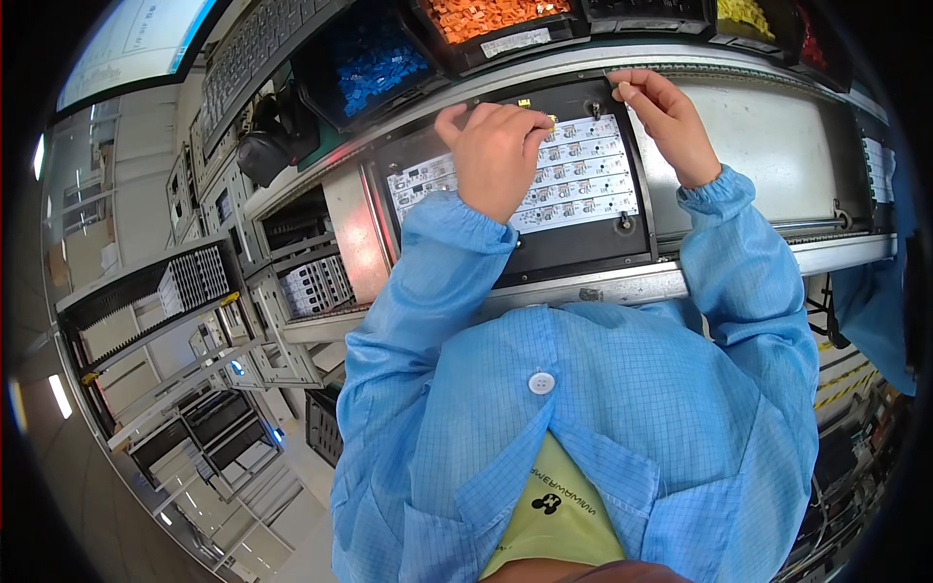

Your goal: Assembling small electronic components onto a printed circuit board at a manual assembly station.

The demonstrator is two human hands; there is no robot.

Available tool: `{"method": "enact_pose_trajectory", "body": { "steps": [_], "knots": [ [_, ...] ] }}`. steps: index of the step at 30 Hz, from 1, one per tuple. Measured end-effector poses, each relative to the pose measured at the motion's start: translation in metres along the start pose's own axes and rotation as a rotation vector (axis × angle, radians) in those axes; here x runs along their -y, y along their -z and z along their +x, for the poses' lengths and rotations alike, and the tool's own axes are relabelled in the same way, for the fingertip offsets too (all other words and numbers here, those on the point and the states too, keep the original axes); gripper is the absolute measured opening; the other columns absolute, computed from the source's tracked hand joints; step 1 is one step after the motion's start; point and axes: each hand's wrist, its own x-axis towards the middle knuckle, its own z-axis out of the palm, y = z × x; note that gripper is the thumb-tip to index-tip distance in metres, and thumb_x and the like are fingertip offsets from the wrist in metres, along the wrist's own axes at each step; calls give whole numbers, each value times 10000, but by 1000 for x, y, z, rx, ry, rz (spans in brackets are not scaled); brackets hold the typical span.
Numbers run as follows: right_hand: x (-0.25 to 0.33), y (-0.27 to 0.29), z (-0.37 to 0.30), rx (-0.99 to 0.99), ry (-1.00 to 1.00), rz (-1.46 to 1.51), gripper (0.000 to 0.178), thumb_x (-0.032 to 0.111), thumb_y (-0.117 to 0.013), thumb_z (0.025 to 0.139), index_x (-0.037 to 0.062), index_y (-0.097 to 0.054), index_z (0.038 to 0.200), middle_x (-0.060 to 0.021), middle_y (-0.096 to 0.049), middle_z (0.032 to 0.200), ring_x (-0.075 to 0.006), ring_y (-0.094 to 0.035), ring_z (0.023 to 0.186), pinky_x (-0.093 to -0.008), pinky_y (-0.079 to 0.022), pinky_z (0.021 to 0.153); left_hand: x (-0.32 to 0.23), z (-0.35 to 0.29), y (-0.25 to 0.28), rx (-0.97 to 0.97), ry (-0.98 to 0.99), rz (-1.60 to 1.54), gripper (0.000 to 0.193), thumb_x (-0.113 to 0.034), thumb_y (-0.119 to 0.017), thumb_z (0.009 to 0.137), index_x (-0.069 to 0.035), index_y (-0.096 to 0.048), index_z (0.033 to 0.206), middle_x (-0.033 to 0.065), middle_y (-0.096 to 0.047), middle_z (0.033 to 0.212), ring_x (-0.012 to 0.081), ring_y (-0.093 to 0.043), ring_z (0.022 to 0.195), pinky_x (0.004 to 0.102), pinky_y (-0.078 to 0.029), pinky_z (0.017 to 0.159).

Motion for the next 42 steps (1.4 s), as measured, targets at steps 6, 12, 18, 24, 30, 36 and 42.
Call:
{"method": "enact_pose_trajectory", "body": {
  "steps": [6,12,18,24,30,36,42],
  "knots": [
    [-6,-3,1,29,17,14,310,279,-623,1099,138,-697,1365,66,-723,1096,-3,-533,888,-190,-378,718,3,-2,-1,-35,-19,-10,51,-117,-789,857,-167,-794,850,-26,-763,870,190,-676,949,521,-333,1052],
    [3,-6,1,-12,-46,36,301,197,-638,1090,48,-678,1348,-47,-740,1154,-132,-677,1127,-276,-510,1050,8,0,3,11,-15,-28,63,-109,-794,849,-169,-808,861,-28,-762,870,188,-676,954,521,-331,1064],
    [-13,-4,5,76,88,-1,324,178,-627,1098,66,-652,1401,-5,-728,1150,-75,-648,1082,-244,-507,950,8,5,13,107,-214,125,50,-130,-791,868,-165,-815,893,-39,-742,900,195,-662,1004,548,-313,1088],
    [0,-12,-4,133,106,-67,294,111,-667,1064,51,-696,1351,12,-714,1057,-61,-652,987,-221,-526,902,1,27,8,112,-3,12,56,-211,-809,868,-183,-812,916,-35,-732,903,214,-649,1040,548,-308,1080],
    [7,-17,-10,131,110,-269,299,97,-707,1035,87,-725,1334,28,-702,993,-42,-591,880,-213,-503,769,-4,32,-1,250,100,138,72,-233,-834,841,-188,-797,884,-6,-718,908,251,-640,1052,546,-303,1077],
    [14,-30,-15,93,539,-477,307,63,-731,983,65,-724,1290,-67,-731,952,-157,-668,809,-262,-542,756,3,18,6,52,16,-66,93,-230,-802,888,-180,-764,956,-38,-742,898,215,-645,1041,520,-298,1076],
    [15,-49,-21,114,609,-736,114,78,-783,893,49,-749,997,-90,-731,964,-293,-702,864,-388,-582,759,5,-2,18,38,160,-230,111,-218,-796,902,-170,-762,996,-54,-750,880,198,-655,1025,479,-305,1070]
  ]
}}
